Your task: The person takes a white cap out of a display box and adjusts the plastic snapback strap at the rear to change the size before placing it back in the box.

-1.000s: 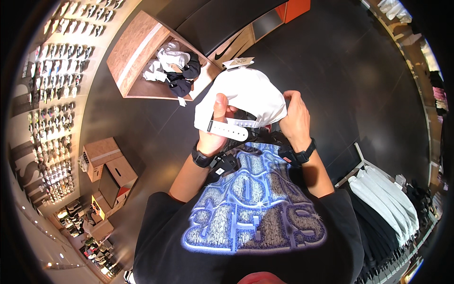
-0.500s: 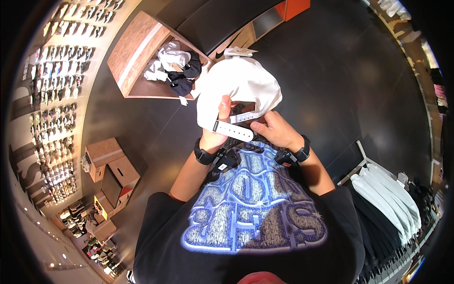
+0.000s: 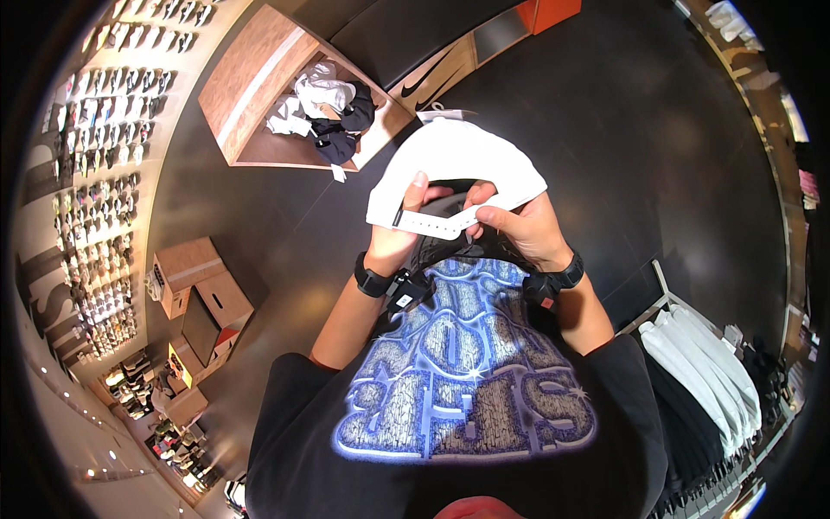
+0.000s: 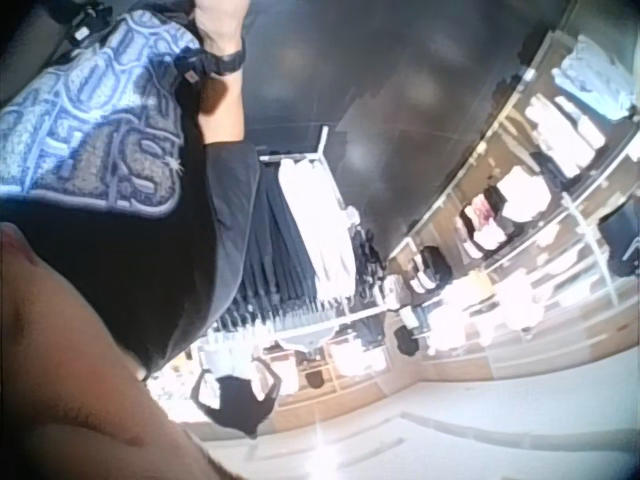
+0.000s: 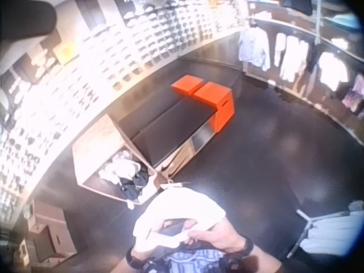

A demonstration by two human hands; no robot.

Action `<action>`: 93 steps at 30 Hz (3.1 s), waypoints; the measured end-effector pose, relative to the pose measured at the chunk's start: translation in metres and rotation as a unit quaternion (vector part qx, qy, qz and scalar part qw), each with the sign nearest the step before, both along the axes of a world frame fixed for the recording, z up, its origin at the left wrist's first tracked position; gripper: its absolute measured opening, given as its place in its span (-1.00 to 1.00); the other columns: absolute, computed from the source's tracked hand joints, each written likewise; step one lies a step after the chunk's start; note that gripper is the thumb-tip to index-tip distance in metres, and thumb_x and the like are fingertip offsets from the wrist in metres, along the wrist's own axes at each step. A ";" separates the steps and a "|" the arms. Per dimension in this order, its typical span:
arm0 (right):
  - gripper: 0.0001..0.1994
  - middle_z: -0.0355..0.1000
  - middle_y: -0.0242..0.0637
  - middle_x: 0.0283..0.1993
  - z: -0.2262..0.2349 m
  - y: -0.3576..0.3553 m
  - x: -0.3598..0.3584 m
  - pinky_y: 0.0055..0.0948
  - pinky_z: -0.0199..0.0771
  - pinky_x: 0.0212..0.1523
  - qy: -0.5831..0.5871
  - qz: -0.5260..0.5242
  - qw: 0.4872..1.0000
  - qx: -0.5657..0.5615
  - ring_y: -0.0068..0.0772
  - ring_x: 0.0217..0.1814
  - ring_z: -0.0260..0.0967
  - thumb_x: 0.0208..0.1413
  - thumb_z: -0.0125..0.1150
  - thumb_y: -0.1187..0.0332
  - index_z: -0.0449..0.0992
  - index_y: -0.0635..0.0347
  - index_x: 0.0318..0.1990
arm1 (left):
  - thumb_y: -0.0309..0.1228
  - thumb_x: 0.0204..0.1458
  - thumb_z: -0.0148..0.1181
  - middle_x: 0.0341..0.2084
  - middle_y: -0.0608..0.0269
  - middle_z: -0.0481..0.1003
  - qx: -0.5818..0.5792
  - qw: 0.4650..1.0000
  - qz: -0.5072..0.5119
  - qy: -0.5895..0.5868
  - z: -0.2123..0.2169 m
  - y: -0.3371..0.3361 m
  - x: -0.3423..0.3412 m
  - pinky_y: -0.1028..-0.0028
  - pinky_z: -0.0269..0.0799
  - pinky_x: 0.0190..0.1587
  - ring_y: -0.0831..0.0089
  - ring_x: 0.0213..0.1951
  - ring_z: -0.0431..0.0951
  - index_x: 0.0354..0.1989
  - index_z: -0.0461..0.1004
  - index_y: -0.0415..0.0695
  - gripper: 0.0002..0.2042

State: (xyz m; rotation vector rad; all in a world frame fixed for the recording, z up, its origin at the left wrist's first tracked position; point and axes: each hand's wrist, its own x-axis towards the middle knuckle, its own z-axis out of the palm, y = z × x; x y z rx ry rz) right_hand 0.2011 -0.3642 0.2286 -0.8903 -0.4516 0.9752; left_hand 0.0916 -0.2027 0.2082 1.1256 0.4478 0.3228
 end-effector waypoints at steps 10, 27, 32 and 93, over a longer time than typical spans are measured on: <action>-0.89 0.45 -0.15 -0.23 0.003 0.009 0.009 -0.51 0.51 -0.29 -0.044 0.001 0.997 -0.065 -0.42 -0.32 0.47 0.10 0.16 0.59 0.47 0.38 -0.20 | -0.02 0.06 0.00 0.16 0.01 0.28 -0.475 0.849 -0.186 -0.142 -0.020 0.010 -0.014 0.24 0.29 0.09 0.16 0.16 0.32 0.24 0.19 -0.27 -0.33; -0.89 0.46 -0.28 -0.25 0.015 0.135 0.065 -0.56 0.45 -0.29 -0.142 0.259 0.944 -0.145 -0.52 -0.30 0.44 0.13 0.18 0.54 0.50 0.38 -0.20 | -0.30 0.21 -0.05 -0.45 0.45 0.35 -0.579 0.803 -0.056 -0.133 -0.069 0.065 -0.003 0.41 0.36 -0.14 0.46 -0.25 0.43 -0.31 0.37 -0.07 -0.86; -0.86 0.48 -0.27 -0.23 0.022 0.202 0.078 -0.54 0.46 -0.29 -0.189 0.317 0.915 -0.161 -0.53 -0.30 0.43 0.10 0.18 0.58 0.50 0.37 -0.17 | -0.15 0.11 0.05 -0.31 0.28 0.37 -0.532 0.814 -0.038 -0.228 -0.047 0.113 0.010 0.34 0.35 -0.16 0.27 -0.18 0.41 -0.18 0.34 -0.08 -0.73; -0.78 0.38 -0.10 -0.03 -0.026 0.376 -0.046 -0.32 0.48 -0.06 -0.083 0.555 0.827 0.025 -0.25 -0.09 0.44 0.24 -0.08 0.49 0.35 0.40 -0.02 | -0.23 0.18 0.15 -0.47 0.34 0.54 0.052 0.788 0.600 -0.130 -0.036 0.160 -0.090 0.68 0.27 -0.46 0.70 -0.49 0.42 -0.20 0.47 -0.20 -0.74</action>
